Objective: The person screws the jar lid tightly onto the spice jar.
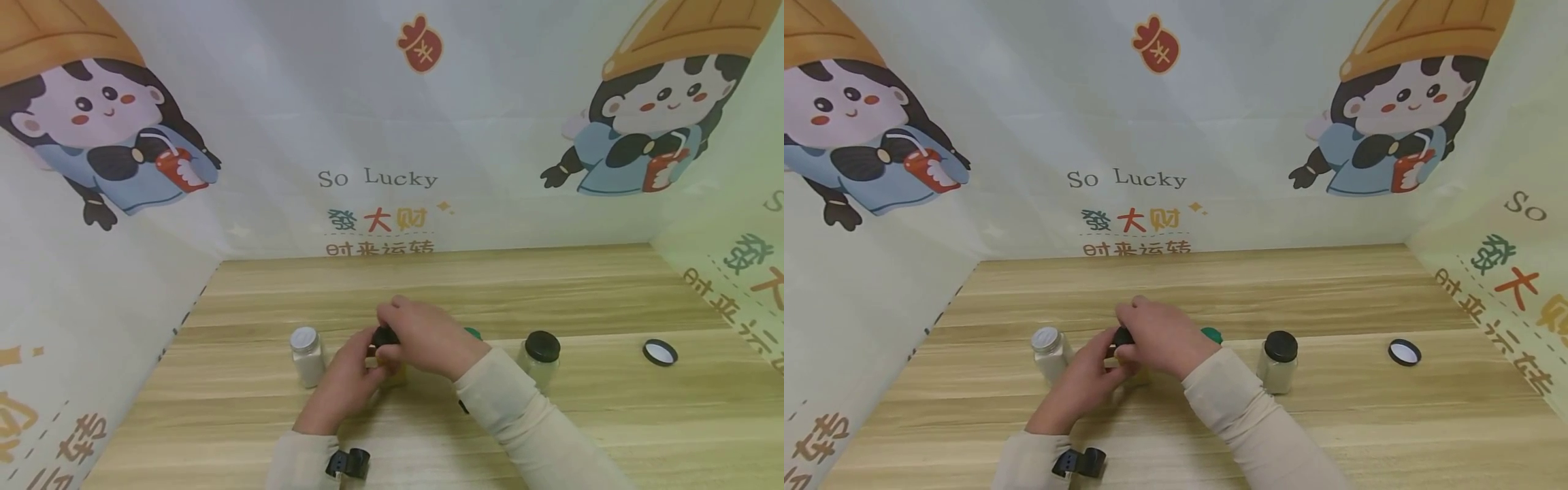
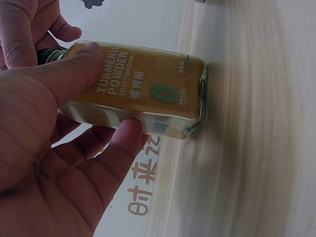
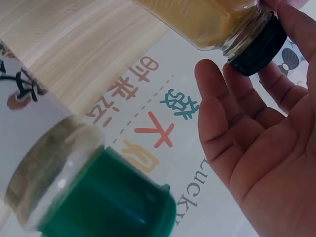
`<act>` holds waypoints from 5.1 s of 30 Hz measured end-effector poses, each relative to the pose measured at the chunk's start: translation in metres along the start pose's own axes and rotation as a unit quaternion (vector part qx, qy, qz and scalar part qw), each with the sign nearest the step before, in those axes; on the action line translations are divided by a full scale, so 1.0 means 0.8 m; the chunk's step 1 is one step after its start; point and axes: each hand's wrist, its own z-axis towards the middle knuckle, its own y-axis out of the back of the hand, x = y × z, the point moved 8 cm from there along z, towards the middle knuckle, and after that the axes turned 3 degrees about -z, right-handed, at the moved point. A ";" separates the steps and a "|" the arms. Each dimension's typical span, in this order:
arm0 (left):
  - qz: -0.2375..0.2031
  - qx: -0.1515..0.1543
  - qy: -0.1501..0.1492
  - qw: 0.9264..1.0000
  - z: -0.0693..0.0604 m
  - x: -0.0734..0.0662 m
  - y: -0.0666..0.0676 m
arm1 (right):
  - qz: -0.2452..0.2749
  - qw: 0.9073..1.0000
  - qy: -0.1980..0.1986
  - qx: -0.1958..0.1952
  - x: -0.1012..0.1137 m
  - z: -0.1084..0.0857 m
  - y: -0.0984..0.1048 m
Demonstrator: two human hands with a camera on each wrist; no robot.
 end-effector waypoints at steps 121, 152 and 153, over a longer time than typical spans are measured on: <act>0.019 0.005 0.005 1.000 0.002 0.001 -0.004 | -0.002 0.995 0.093 -0.030 0.016 -0.007 0.004; 0.013 0.002 -0.006 1.000 0.001 0.001 -0.003 | -0.004 0.996 0.089 -0.022 0.017 -0.007 0.003; 0.015 0.002 -0.006 1.000 0.001 0.000 -0.003 | -0.006 0.996 0.086 -0.022 0.016 -0.008 0.002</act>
